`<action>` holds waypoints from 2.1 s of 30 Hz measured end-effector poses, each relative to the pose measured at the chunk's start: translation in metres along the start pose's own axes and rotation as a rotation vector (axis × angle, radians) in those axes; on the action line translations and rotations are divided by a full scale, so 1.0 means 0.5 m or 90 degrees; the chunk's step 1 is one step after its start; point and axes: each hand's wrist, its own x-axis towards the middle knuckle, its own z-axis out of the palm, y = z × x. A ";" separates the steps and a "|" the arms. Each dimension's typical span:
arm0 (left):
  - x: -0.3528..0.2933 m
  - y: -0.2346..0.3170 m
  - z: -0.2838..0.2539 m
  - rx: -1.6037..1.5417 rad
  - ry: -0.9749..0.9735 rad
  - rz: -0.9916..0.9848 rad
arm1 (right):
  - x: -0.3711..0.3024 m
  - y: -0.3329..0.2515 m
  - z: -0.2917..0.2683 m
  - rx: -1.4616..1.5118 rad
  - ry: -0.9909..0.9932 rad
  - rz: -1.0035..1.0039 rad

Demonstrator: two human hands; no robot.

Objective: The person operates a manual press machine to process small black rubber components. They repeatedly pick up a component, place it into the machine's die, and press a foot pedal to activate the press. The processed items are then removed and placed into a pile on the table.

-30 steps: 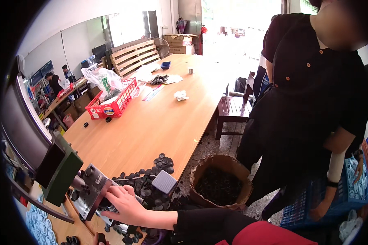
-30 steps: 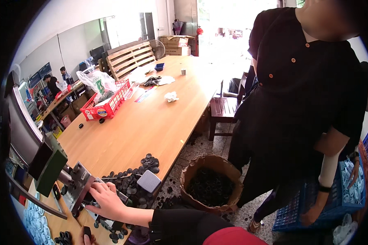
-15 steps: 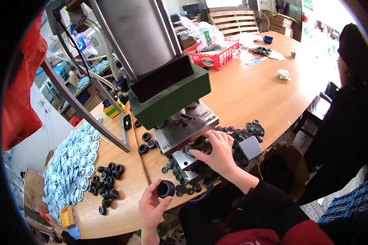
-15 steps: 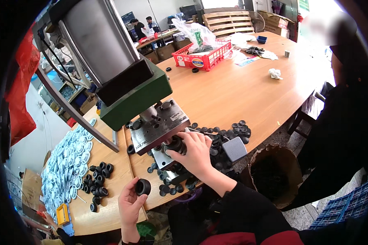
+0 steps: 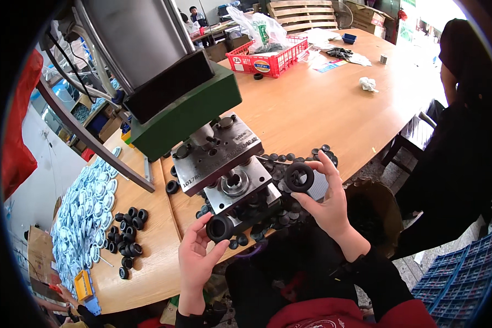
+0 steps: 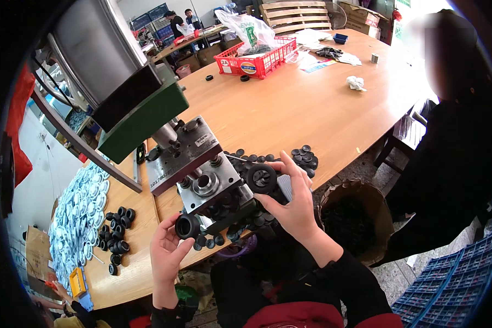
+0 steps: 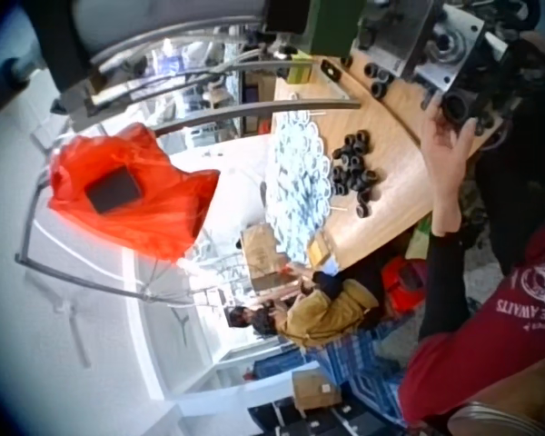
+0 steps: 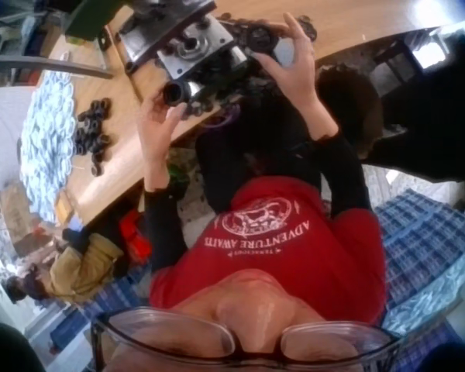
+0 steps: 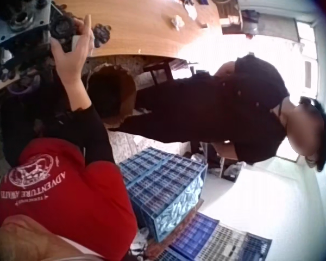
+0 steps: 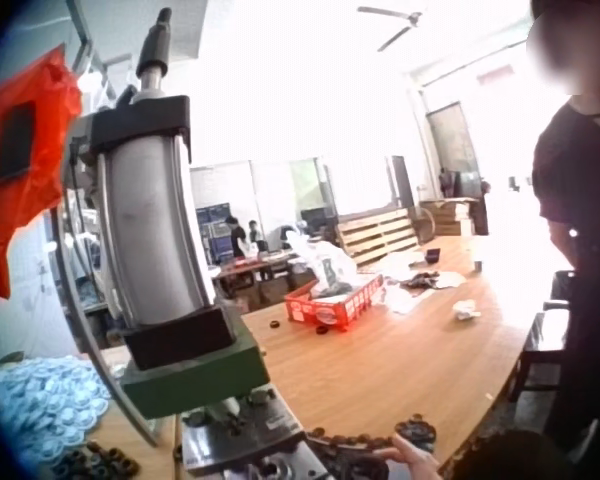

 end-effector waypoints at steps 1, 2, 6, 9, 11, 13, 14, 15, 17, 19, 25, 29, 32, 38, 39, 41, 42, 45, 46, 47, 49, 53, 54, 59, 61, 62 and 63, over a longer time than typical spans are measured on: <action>0.006 -0.003 0.004 0.007 -0.004 -0.005 | -0.003 0.001 -0.009 0.004 0.002 0.008; 0.012 -0.007 0.008 0.008 0.002 0.004 | -0.008 0.003 -0.017 0.015 0.016 0.025; 0.052 -0.010 0.023 0.062 0.043 0.051 | -0.049 0.012 -0.095 -0.167 -0.012 0.009; 0.088 -0.020 0.026 0.147 0.067 0.097 | -0.118 0.071 -0.189 -0.371 -0.023 0.041; 0.108 -0.022 0.031 0.191 0.086 0.096 | -0.183 0.150 -0.249 -0.423 -0.009 0.107; 0.138 -0.028 0.049 0.269 0.101 0.120 | -0.238 0.203 -0.312 -0.467 0.016 0.138; 0.146 -0.020 0.051 0.309 0.105 0.115 | -0.249 0.218 -0.316 -0.429 0.040 0.165; 0.154 -0.022 0.058 0.344 0.098 0.106 | -0.252 0.206 -0.318 -0.402 0.066 0.199; 0.166 -0.028 0.052 0.281 0.093 0.109 | -0.234 0.192 -0.302 -0.242 0.071 0.178; 0.187 -0.057 0.030 0.265 0.116 0.120 | -0.202 0.150 -0.279 -0.107 0.078 0.144; 0.208 -0.043 0.053 0.311 0.035 0.165 | -0.179 0.099 -0.263 0.082 0.092 0.117; 0.213 -0.013 0.056 0.409 0.041 0.076 | -0.177 0.107 -0.260 0.039 0.085 0.123; 0.207 -0.012 0.063 0.475 0.047 0.098 | -0.211 0.148 -0.285 -0.065 0.085 0.193; 0.196 -0.031 0.058 0.479 0.102 0.159 | -0.243 0.227 -0.305 -0.471 -0.051 0.168; 0.188 -0.025 0.074 0.480 0.113 0.161 | -0.221 0.212 -0.288 -0.460 -0.064 0.145; 0.180 -0.030 0.090 0.459 0.128 0.172 | -0.167 0.186 -0.237 -0.460 -0.109 0.041; 0.174 -0.033 0.090 0.457 0.135 0.188 | -0.139 0.173 -0.206 -0.472 -0.148 0.003; 0.147 -0.054 0.077 0.525 0.215 0.335 | -0.073 0.151 -0.123 -0.539 -0.222 -0.076; 0.122 -0.044 0.078 0.501 0.240 0.287 | -0.063 0.159 -0.103 -0.560 -0.234 -0.078; 0.099 -0.033 0.062 0.477 0.259 0.256 | -0.049 0.167 -0.077 -0.569 -0.246 -0.088; 0.061 -0.043 0.022 0.463 0.269 0.220 | -0.047 0.178 -0.057 -0.617 -0.247 -0.071; 0.015 -0.101 -0.168 0.547 0.373 0.091 | -0.060 0.192 -0.048 -0.599 -0.265 -0.011; 0.012 -0.125 -0.232 0.646 0.416 0.100 | -0.057 0.182 -0.052 -0.608 -0.287 0.018; -0.010 -0.189 -0.479 1.085 0.511 -0.108 | -0.072 0.169 -0.088 -0.580 -0.273 0.011; -0.029 -0.194 -0.521 1.108 0.402 -0.173 | -0.076 0.174 -0.092 -0.558 -0.228 -0.034; -0.038 -0.198 -0.545 1.132 0.348 -0.178 | -0.079 0.160 -0.088 -0.543 -0.223 -0.041; -0.047 -0.203 -0.568 1.155 0.290 -0.181 | -0.083 0.143 -0.084 -0.530 -0.218 -0.045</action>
